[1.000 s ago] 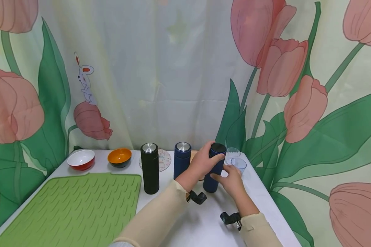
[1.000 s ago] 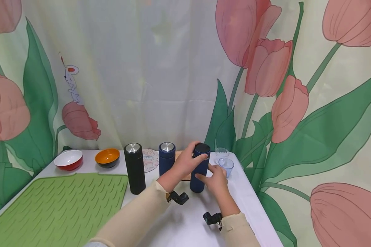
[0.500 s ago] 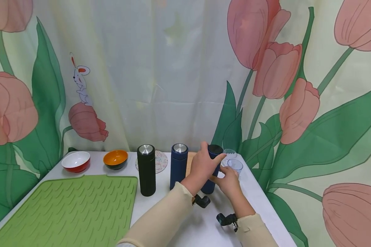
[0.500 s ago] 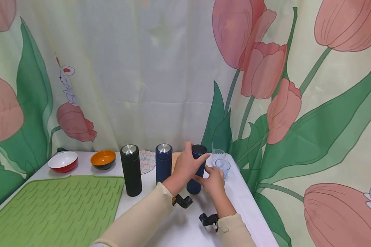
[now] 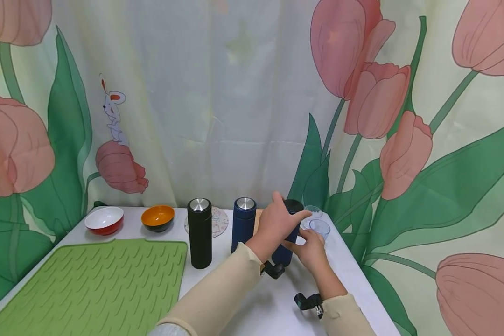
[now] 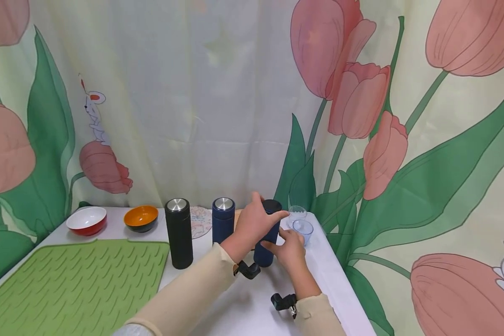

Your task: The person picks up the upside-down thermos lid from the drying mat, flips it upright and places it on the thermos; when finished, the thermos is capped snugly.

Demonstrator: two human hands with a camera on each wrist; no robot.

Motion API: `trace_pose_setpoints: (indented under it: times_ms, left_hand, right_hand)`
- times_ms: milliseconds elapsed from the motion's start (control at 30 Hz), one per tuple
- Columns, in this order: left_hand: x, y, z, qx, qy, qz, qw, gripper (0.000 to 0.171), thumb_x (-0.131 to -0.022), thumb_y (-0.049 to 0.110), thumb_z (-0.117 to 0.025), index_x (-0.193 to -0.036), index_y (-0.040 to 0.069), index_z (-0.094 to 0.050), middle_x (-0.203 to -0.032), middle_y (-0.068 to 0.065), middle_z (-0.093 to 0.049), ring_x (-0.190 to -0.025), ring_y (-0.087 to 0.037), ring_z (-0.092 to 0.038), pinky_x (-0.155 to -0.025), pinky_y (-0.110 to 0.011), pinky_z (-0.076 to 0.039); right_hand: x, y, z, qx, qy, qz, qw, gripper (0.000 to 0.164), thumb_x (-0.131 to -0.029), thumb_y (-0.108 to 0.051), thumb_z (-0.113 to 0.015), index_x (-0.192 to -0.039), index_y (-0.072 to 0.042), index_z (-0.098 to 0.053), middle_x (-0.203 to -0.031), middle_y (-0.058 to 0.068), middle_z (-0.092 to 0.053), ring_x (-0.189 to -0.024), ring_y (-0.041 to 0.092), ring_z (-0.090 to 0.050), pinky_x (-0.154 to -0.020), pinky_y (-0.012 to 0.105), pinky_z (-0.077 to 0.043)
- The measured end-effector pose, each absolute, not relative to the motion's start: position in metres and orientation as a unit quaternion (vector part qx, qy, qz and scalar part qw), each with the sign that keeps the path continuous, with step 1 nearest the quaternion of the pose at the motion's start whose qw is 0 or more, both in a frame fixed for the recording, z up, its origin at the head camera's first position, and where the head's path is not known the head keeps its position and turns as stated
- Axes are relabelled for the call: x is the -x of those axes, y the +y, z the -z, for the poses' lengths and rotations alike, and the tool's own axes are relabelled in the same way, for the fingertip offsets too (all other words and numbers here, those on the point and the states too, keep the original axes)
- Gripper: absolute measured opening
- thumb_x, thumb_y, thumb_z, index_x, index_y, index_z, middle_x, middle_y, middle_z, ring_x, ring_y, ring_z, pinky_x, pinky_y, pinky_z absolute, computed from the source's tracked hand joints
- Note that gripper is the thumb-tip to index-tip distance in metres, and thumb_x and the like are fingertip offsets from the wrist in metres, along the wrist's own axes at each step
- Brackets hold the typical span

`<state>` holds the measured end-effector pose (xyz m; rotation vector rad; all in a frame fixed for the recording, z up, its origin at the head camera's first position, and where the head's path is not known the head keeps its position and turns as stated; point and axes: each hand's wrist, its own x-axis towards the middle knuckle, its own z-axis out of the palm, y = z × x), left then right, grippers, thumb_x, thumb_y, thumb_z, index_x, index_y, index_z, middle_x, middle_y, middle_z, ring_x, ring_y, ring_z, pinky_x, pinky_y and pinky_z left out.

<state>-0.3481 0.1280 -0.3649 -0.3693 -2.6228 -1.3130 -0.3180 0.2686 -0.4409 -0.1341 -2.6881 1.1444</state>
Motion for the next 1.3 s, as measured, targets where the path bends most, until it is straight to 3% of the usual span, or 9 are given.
trace_pose_setpoints:
  times_ms: [100,267,367,467,600,700,933,1167,1300]
  left_hand:
    - [0.346,0.124,0.363,0.138,-0.887,0.432,0.087,0.08,-0.089,0.074,-0.071,-0.135,0.016,-0.043,-0.09,-0.008,-0.068,-0.072,-0.019,-0.066,-0.059,-0.033,-0.053]
    - [0.348,0.107,0.352,0.189,-0.874,0.447,0.011,0.07,-0.099,0.066,-0.063,-0.154,0.025,-0.046,-0.136,-0.011,-0.069,-0.113,-0.029,-0.071,-0.088,-0.049,-0.061]
    - [0.35,0.103,0.346,0.202,-0.872,0.447,-0.011,0.07,-0.102,0.062,-0.061,-0.16,0.027,-0.044,-0.15,-0.011,-0.063,-0.129,-0.034,-0.066,-0.1,-0.056,-0.058]
    - [0.349,0.108,0.349,0.176,-0.879,0.443,0.006,0.085,-0.096,0.067,-0.065,-0.163,0.022,-0.038,-0.148,-0.013,-0.063,-0.129,-0.033,-0.067,-0.101,-0.054,-0.058]
    - [0.346,0.117,0.358,0.134,-0.888,0.439,0.038,0.107,-0.082,0.077,-0.076,-0.158,0.015,-0.034,-0.125,-0.016,-0.072,-0.11,-0.028,-0.073,-0.088,-0.046,-0.063]
    - [0.348,0.118,0.361,0.136,-0.881,0.451,0.041,0.102,-0.082,0.073,-0.078,-0.156,0.015,-0.038,-0.123,-0.014,-0.073,-0.106,-0.027,-0.073,-0.086,-0.044,-0.063]
    - [0.355,0.106,0.358,0.188,-0.845,0.501,-0.013,0.076,-0.095,0.055,-0.075,-0.158,0.026,-0.045,-0.144,-0.01,-0.066,-0.125,-0.031,-0.068,-0.1,-0.054,-0.059]
    - [0.348,0.116,0.359,0.148,-0.867,0.475,0.013,0.106,-0.08,0.073,-0.081,-0.157,0.016,-0.035,-0.138,-0.017,-0.067,-0.119,-0.031,-0.07,-0.094,-0.051,-0.061]
    - [0.346,0.12,0.361,0.144,-0.873,0.465,0.037,0.098,-0.083,0.072,-0.079,-0.155,0.019,-0.039,-0.131,-0.013,-0.071,-0.109,-0.027,-0.073,-0.087,-0.045,-0.063]
  right_hand:
    - [0.318,0.268,0.444,0.044,-0.91,-0.399,0.106,0.079,-0.09,-0.048,-0.084,-0.155,-0.013,-0.057,-0.156,0.02,-0.054,-0.15,0.045,-0.028,-0.11,0.07,-0.041]
    - [0.319,0.27,0.442,0.04,-0.91,-0.4,0.098,0.079,-0.09,-0.045,-0.084,-0.157,-0.015,-0.054,-0.157,0.021,-0.054,-0.152,0.046,-0.028,-0.111,0.071,-0.042]
    - [0.322,0.272,0.439,0.035,-0.912,-0.397,0.097,0.079,-0.09,-0.045,-0.084,-0.157,-0.014,-0.054,-0.155,0.022,-0.056,-0.15,0.047,-0.03,-0.11,0.071,-0.043]
    - [0.323,0.272,0.44,0.033,-0.912,-0.399,0.093,0.081,-0.09,-0.046,-0.085,-0.158,-0.014,-0.053,-0.155,0.021,-0.057,-0.15,0.048,-0.029,-0.11,0.071,-0.043]
    - [0.323,0.271,0.443,0.033,-0.91,-0.404,0.088,0.082,-0.09,-0.045,-0.085,-0.158,-0.013,-0.052,-0.157,0.019,-0.056,-0.152,0.048,-0.027,-0.11,0.071,-0.044]
    - [0.322,0.272,0.442,0.037,-0.908,-0.406,0.091,0.08,-0.09,-0.043,-0.085,-0.157,-0.012,-0.053,-0.156,0.019,-0.057,-0.152,0.048,-0.028,-0.109,0.07,-0.045]
    - [0.323,0.273,0.436,0.036,-0.913,-0.394,0.096,0.08,-0.09,-0.042,-0.085,-0.156,-0.01,-0.054,-0.151,0.022,-0.06,-0.147,0.048,-0.036,-0.108,0.069,-0.047]
    - [0.323,0.275,0.441,0.038,-0.916,-0.388,0.094,0.079,-0.09,-0.043,-0.085,-0.155,-0.011,-0.055,-0.149,0.021,-0.062,-0.146,0.048,-0.037,-0.106,0.068,-0.048]
    - [0.324,0.274,0.442,0.034,-0.914,-0.392,0.097,0.076,-0.089,-0.044,-0.086,-0.153,-0.013,-0.059,-0.147,0.02,-0.064,-0.145,0.047,-0.039,-0.105,0.068,-0.049]
